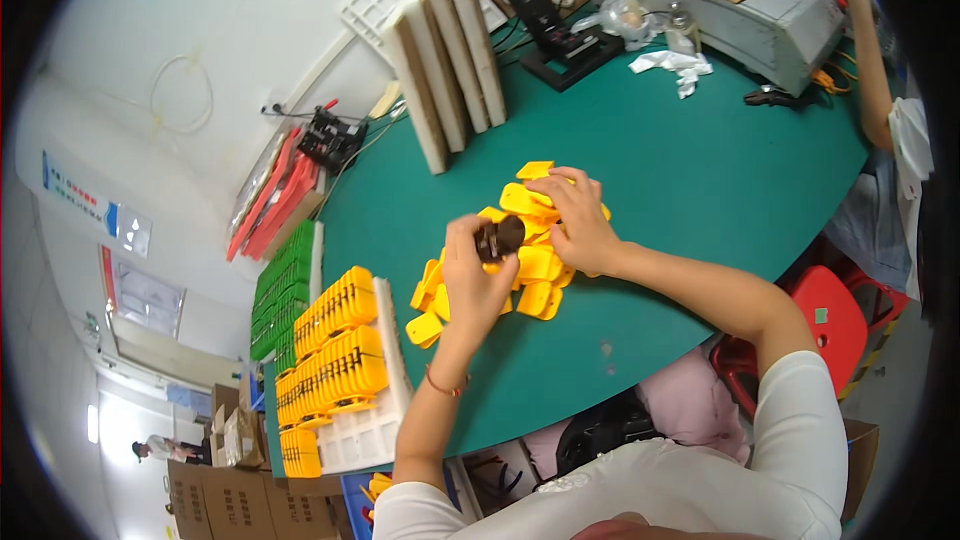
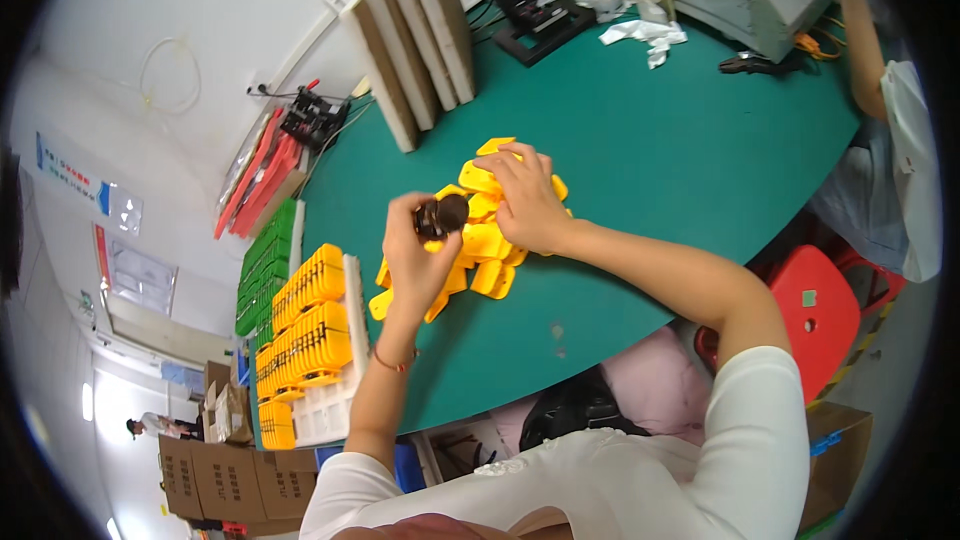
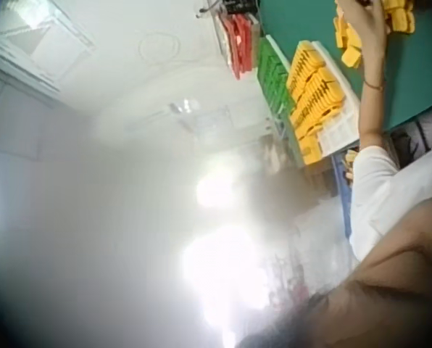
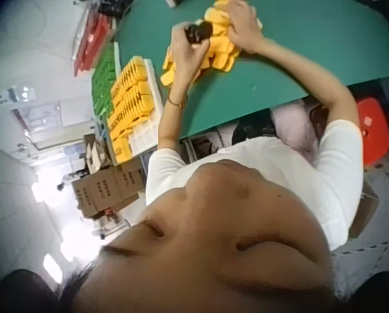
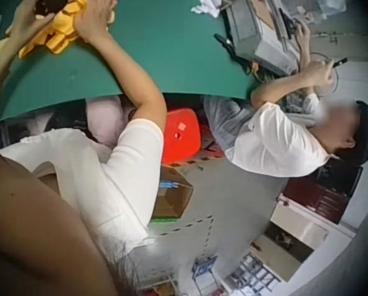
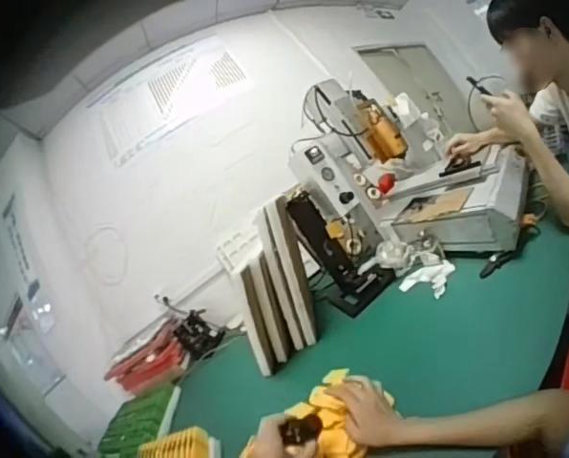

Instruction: The person assembles electronic modules into yellow plastic housings by hand at a factory workbench.

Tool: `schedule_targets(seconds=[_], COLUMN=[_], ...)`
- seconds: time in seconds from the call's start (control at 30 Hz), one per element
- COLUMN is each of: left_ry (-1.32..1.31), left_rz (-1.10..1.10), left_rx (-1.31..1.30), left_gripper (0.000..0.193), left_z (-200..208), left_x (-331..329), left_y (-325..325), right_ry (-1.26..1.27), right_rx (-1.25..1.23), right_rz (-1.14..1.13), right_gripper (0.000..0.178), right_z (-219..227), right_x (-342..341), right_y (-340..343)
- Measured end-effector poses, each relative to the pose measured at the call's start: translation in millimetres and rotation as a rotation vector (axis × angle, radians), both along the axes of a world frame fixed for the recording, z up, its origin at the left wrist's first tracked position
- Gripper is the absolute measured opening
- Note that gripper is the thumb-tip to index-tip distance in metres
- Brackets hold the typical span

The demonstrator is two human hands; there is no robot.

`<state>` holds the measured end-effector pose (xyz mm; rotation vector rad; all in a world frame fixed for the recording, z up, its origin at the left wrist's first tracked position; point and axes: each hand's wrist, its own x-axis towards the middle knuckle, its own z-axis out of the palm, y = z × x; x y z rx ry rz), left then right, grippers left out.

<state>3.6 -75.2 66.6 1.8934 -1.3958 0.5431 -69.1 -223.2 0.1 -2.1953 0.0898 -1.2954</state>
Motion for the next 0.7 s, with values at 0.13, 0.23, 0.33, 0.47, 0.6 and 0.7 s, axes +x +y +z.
schedule_targets(seconds=[0.13, 0.23, 0.33, 0.47, 0.6, 0.7], left_ry=[0.239, 0.397, 0.507, 0.607, 0.894, 1.036], left_rz=[0.116, 0.085, 0.032, -0.049, -0.196, -0.295], left_rx=[-0.023, -0.09, -0.135, -0.146, -0.125, -0.161], left_gripper=[0.04, 0.043, 0.045, 0.049, 0.062, 0.071], left_z=[-24.5, -34.9, -40.9, -56.2, -48.2, -46.5], left_x=[-6.9, -14.5, -19.9, -14.3, -17.7, -17.9], left_y=[42.5, 55.6, 57.8, 61.9, 66.4, 68.7], right_ry=[0.075, 0.111, 0.12, 0.248, 0.362, 0.375], right_rx=[-0.036, -0.038, -0.019, 0.19, 0.621, 0.97], right_rz=[0.237, 0.363, 0.406, 0.54, 0.753, 0.883], right_gripper=[0.045, 0.04, 0.029, 0.023, 0.017, 0.013], right_z=[10.0, 11.7, 6.6, 10.2, 6.9, 12.3], right_x=[-14.1, -18.5, -20.5, -22.0, -22.2, -22.6], right_y=[21.2, 40.6, 48.7, 50.8, 53.9, 55.1])
